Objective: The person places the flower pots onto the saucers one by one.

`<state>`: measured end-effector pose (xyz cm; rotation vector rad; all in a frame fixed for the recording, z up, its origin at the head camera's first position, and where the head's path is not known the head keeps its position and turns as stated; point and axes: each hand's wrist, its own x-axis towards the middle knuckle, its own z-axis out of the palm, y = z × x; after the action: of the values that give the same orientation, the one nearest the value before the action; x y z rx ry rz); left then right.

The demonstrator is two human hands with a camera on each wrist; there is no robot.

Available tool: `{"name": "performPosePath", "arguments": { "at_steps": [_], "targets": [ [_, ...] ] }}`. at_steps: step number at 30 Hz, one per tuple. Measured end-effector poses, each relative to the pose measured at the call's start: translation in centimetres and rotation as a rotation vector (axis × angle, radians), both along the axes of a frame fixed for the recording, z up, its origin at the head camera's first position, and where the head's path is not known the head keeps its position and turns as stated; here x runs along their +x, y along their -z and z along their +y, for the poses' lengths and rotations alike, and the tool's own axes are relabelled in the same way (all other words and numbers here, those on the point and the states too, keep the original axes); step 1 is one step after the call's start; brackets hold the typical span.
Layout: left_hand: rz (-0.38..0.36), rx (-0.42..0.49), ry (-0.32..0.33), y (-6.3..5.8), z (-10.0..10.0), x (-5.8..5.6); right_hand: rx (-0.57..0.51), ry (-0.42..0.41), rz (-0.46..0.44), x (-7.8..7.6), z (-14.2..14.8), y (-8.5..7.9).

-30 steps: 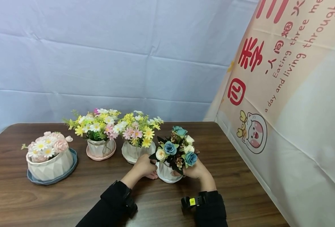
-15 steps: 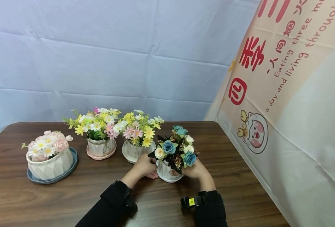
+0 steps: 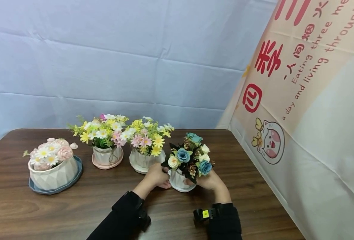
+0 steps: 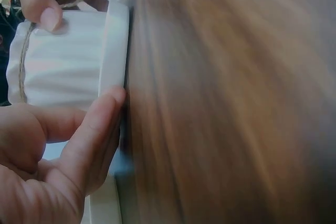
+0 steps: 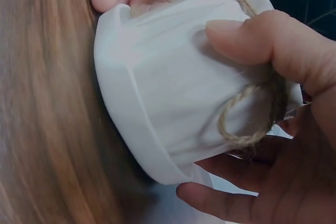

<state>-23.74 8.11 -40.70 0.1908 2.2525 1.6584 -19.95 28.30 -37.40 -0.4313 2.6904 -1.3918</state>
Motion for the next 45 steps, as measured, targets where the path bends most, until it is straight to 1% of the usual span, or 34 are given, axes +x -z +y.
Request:
{"name": "performPosePath", "arguments": {
  "at_steps": [2, 5, 8, 12, 13, 16, 18, 20, 23, 26, 28, 32, 35, 38, 41, 45],
  "targets": [
    [-0.01, 0.012, -0.003, 0.0, 0.5, -0.1, -0.008, 0.028, -0.017, 0.0, 0.4, 0.1],
    [-0.002, 0.011, -0.025, 0.0, 1.2, -0.2, 0.0, 0.068, -0.012, 0.0, 1.0, 0.2],
    [-0.001, 0.028, -0.055, 0.2, 1.8, -0.4, 0.041, 0.092, 0.038, -0.1, 1.4, 0.5],
    [-0.001, 0.055, -0.104, 0.4, 2.5, -0.6, 0.104, 0.102, 0.12, -0.4, 1.6, 1.1],
    [0.01, 0.052, -0.121, 0.5, 2.6, -0.7, 0.122, 0.107, 0.14, -0.5, 1.7, 1.2],
    [0.088, -0.004, -0.177, 0.7, 2.9, -0.9, 0.161, 0.14, 0.181, -0.8, 1.6, 1.6],
    [0.129, -0.032, -0.212, 0.8, 3.2, -1.0, 0.164, 0.169, 0.186, -1.0, 1.5, 1.8],
    [0.147, -0.044, -0.23, 1.0, 3.4, -1.2, 0.144, 0.21, 0.164, -1.2, 1.4, 2.0],
    [0.114, -0.008, -0.223, 1.0, 3.6, -1.4, 0.135, 0.268, 0.127, -1.4, 1.1, 2.1],
    [0.108, -0.021, -0.209, 1.0, 3.7, -1.5, 0.139, 0.302, 0.098, -1.6, 0.9, 2.1],
    [0.098, -0.029, -0.205, 0.9, 3.8, -1.6, 0.144, 0.309, 0.09, -1.6, 0.8, 2.0],
    [0.081, -0.028, -0.2, 0.9, 3.8, -1.6, 0.149, 0.295, 0.094, -1.6, 0.8, 1.8],
    [0.108, -0.057, -0.174, 0.7, 3.6, -1.6, 0.181, 0.295, 0.079, -1.4, 0.8, 1.5],
    [0.141, -0.089, -0.139, 0.2, 3.1, -1.3, 0.24, 0.317, 0.005, -1.0, 0.5, 0.6],
    [0.176, -0.127, -0.093, -0.4, 1.9, -0.9, 0.323, 0.33, -0.069, -0.4, -0.1, -0.6],
    [0.219, -0.192, -0.034, -1.3, -0.3, 0.0, 0.422, 0.329, -0.1, 0.4, -0.9, -2.1]
  ]
}}
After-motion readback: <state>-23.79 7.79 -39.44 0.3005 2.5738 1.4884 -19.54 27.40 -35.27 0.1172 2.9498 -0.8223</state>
